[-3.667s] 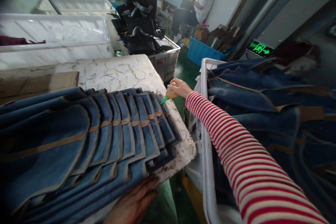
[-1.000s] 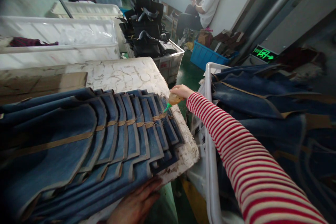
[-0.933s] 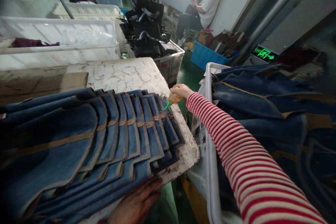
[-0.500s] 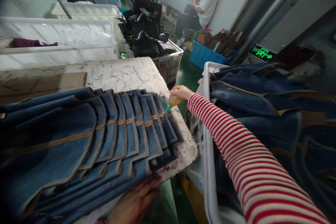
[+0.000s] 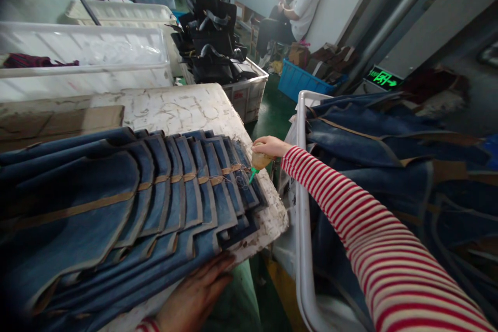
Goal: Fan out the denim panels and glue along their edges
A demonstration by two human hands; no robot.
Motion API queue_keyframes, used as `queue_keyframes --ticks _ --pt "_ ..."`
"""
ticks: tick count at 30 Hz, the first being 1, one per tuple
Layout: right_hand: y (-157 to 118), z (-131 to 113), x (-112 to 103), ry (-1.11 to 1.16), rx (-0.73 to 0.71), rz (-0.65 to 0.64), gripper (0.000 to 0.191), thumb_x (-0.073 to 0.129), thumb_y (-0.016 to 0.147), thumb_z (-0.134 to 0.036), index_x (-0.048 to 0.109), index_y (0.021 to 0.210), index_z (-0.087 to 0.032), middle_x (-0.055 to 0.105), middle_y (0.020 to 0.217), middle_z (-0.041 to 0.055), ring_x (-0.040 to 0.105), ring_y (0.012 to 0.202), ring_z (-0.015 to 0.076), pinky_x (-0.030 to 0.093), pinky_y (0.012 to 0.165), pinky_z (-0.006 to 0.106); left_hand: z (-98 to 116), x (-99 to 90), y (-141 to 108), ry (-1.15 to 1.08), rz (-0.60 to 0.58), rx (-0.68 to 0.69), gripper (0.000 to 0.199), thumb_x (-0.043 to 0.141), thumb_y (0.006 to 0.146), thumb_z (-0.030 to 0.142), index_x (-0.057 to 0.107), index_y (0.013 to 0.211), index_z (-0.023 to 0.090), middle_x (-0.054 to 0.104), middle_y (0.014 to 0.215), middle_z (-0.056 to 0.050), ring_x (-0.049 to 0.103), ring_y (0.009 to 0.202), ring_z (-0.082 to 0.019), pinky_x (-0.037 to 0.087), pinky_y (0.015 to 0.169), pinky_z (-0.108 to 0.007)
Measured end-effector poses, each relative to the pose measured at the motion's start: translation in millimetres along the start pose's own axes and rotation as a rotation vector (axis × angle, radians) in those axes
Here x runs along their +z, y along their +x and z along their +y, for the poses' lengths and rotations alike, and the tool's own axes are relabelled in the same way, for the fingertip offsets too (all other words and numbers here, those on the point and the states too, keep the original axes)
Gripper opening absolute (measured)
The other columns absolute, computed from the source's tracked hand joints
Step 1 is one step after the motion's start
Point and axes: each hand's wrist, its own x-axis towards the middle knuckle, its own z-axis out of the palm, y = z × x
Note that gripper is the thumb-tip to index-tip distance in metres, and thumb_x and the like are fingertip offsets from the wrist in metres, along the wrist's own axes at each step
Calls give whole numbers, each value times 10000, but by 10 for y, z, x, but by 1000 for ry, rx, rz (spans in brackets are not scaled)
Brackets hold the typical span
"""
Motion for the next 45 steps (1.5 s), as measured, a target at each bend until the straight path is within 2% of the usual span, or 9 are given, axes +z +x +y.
queue_keyframes --ticks 2,7,13,18,22,34,37,43,45 --pt "-50 21 7 3 -10 -11 293 543 765 -340 651 994 -191 661 899 26 587 728 148 456 567 195 0 7 -3 -1 5 1 572 430 704 23 445 1212 285 290 1425 50 352 1266 -180 432 983 -354" --pt "-130 37 32 40 -71 94 287 527 777 -345 650 983 -186 660 924 29 588 785 155 464 655 220 4 -49 6 -10 -5 8 523 429 736 47 456 1204 279 309 1418 36 343 1271 -179 428 988 -357" --pt "-317 61 89 -2 -58 -83 322 563 753 -367 645 1004 -183 662 924 26 600 792 173 459 642 215 2 -57 5 -28 -43 0 526 427 737 55 454 1213 278 308 1420 28 344 1271 -185 414 1001 -369" --pt "-393 88 87 12 -86 4 321 525 778 -339 629 1031 -171 657 945 32 594 809 165 453 655 214 7 -47 19 -31 -15 3 501 416 756 55 467 1203 276 303 1422 39 330 1278 -180 406 1012 -368" --pt "-437 117 104 7 -100 -74 323 554 759 -367 644 1001 -174 662 924 30 598 797 167 455 665 218 1 -40 18 -41 6 13 469 421 773 69 485 1192 270 327 1411 32 344 1269 -177 406 1012 -356" --pt "-551 143 158 86 -154 -72 350 529 765 -389 618 1019 -166 646 942 30 586 858 173 452 736 236 7 -54 13 -27 -3 7 478 429 759 66 490 1186 271 321 1413 29 346 1268 -190 412 1003 -384" --pt "-536 137 191 104 -181 -19 345 529 763 -386 614 1019 -170 643 934 28 581 857 174 448 748 249 8 -70 17 -37 -8 4 466 428 768 79 489 1188 272 317 1415 29 342 1270 -190 411 1003 -381" --pt "-331 89 200 116 -276 265 351 506 774 -395 585 1032 -169 605 1018 43 547 917 171 415 834 281 26 -87 16 -65 -2 -7 487 419 762 53 490 1190 272 331 1408 25 340 1270 -187 405 1007 -383" --pt "-280 84 183 118 -287 309 363 502 776 -407 583 1035 -167 597 1023 50 541 927 173 410 840 286 27 -88 14 -62 1 -5 488 419 764 52 489 1193 273 341 1403 22 352 1263 -189 411 1001 -377"
